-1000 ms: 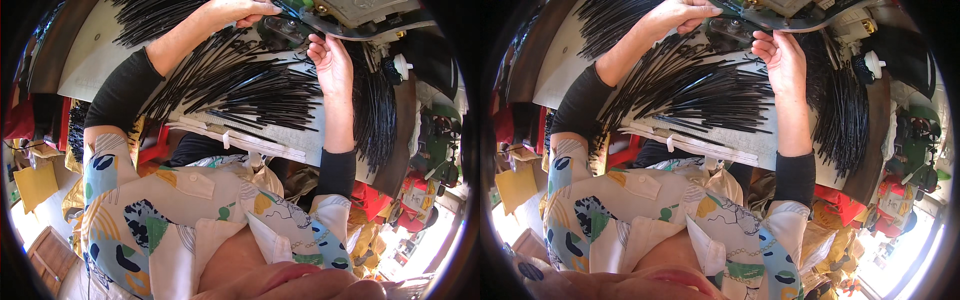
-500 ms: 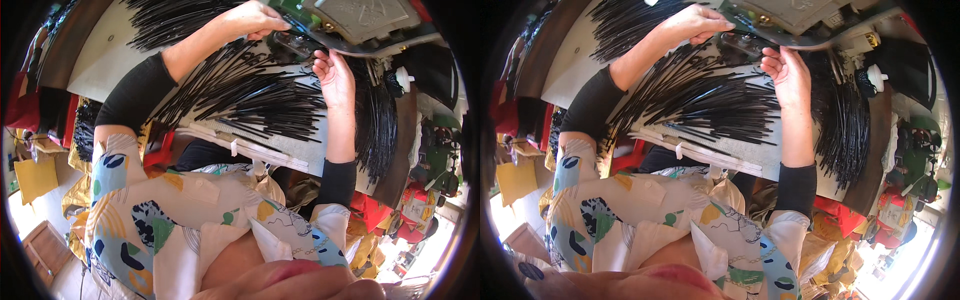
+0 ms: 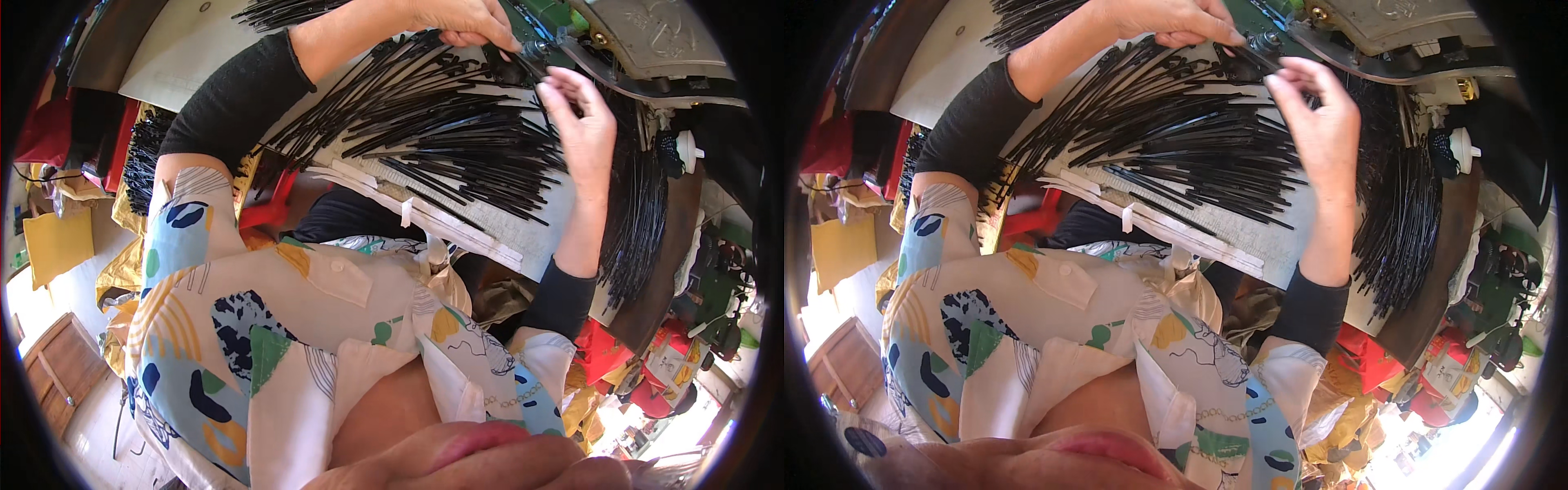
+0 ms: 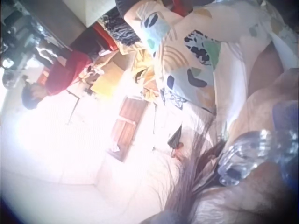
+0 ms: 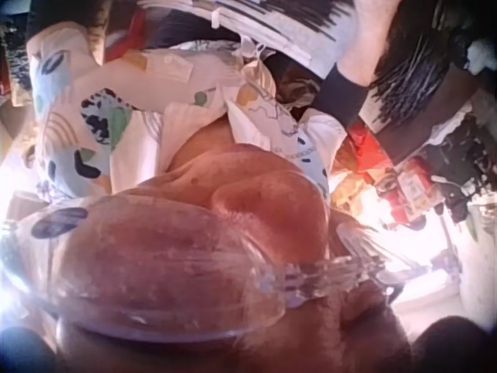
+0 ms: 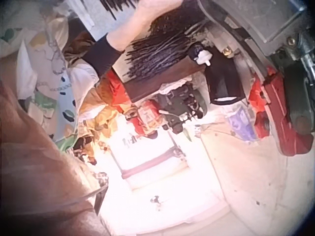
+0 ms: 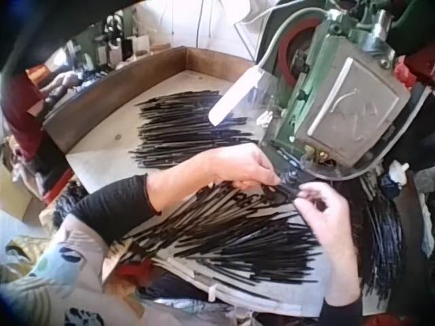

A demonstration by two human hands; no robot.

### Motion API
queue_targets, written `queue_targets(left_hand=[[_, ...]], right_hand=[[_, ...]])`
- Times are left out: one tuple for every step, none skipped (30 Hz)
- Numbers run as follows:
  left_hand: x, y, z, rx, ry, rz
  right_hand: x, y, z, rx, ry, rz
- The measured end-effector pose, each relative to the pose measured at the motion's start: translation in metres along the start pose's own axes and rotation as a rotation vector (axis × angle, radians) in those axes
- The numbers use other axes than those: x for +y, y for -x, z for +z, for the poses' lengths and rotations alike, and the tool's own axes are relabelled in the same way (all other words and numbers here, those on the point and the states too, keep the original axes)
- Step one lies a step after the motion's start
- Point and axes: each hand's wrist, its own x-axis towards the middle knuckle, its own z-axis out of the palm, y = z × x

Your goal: The person picks up umbrella ribs from the table by hand, inserts them into a machine fixture to assemble the components, and stacks the finished ribs into piles.

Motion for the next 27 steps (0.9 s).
queue_targets(left_hand=[[0.001, 0.003, 0.003, -0.075, 0.046, 0.023], [0.002, 0.004, 0.004, -0.074, 0.049, 0.018], [0.003, 0.006, 0.006, -0.069, 0.001, 0.032], [0.005, 0.008, 0.005, -0.062, -0.047, 0.045], [0.005, 0.008, 0.001, -0.023, 0.015, 0.02], [0.009, 0.008, -0.004, 0.054, -0.023, 0.018], [0.008, 0.012, -0.013, 0.112, 0.009, -0.004], [0.002, 0.009, -0.022, 0.153, 0.052, -0.023], [-0.003, 0.006, -0.03, 0.22, -0.015, -0.035], [-0.005, 0.004, -0.03, 0.23, -0.011, -0.046], [-0.007, 0.001, -0.03, 0.235, -0.341, -0.029], [-0.01, -0.001, -0.03, 0.232, -0.672, -0.014], [-0.015, -0.001, -0.021, 0.331, -0.823, 0.035], [-0.016, 0.0, -0.01, 0.43, -0.974, 0.09], [-0.013, 0.0, -0.006, 0.437, -0.951, 0.05], [-0.012, 0.001, -0.007, 0.439, -0.952, 0.051], [-0.011, 0.002, -0.008, 0.44, -0.961, 0.05], [-0.009, 0.003, -0.009, 0.441, -0.971, 0.051], [-0.008, 0.003, -0.011, 0.438, -0.974, 0.06], [-0.006, 0.003, -0.014, 0.393, -0.927, 0.086], [-0.006, 0.001, -0.017, 0.342, -0.881, 0.117], [-0.009, 0.0, -0.018, 0.267, -0.612, 0.087], [-0.013, -0.001, -0.019, 0.185, -0.345, 0.054], [-0.007, -0.002, -0.018, 0.163, -0.354, 0.082], [-0.001, 0.004, -0.013, 0.174, -0.254, 0.044], [0.002, 0.008, -0.009, 0.18, -0.149, 0.009], [0.003, 0.008, -0.005, 0.191, -0.075, 0.016]], right_hand=[[-0.004, 0.003, 0.007, -0.056, 0.073, -0.065], [-0.01, 0.005, 0.012, -0.075, 0.157, -0.124], [-0.013, 0.007, 0.014, -0.063, 0.18, -0.105], [-0.016, 0.009, 0.016, -0.053, 0.202, -0.087], [-0.013, 0.009, 0.013, -0.048, 0.21, -0.054], [-0.007, 0.009, 0.006, -0.043, 0.218, -0.021], [-0.001, 0.007, 0.003, -0.04, 0.189, -0.026], [-0.001, 0.008, 0.002, -0.03, 0.117, 0.038], [-0.002, 0.007, -0.001, -0.068, 0.084, 0.081], [-0.003, 0.006, -0.004, -0.104, 0.054, 0.123], [-0.002, 0.006, -0.004, -0.131, 0.02, 0.15], [-0.006, 0.007, -0.002, -0.143, 0.012, 0.147], [-0.009, 0.008, 0.0, -0.193, -0.006, 0.189], [-0.012, 0.008, 0.0, -0.24, -0.02, 0.231], [-0.01, 0.01, 0.001, -0.25, -0.041, 0.256], [-0.01, 0.01, 0.002, -0.251, -0.04, 0.254], [-0.011, 0.01, 0.002, -0.275, -0.083, 0.255], [-0.011, 0.01, 0.001, -0.296, -0.124, 0.255], [-0.011, 0.01, 0.001, -0.329, -0.168, 0.274], [-0.013, 0.01, 0.0, -0.317, -0.164, 0.273], [-0.013, 0.011, 0.001, -0.347, -0.187, 0.321], [-0.012, 0.012, 0.002, -0.375, -0.211, 0.368], [-0.011, 0.014, 0.005, -0.384, -0.229, 0.363], [-0.014, 0.014, 0.004, -0.397, -0.264, 0.366], [-0.018, 0.014, 0.006, -0.399, -0.294, 0.366], [-0.021, 0.014, 0.006, -0.4, -0.321, 0.37], [-0.02, 0.014, 0.006, -0.407, -0.329, 0.373]])
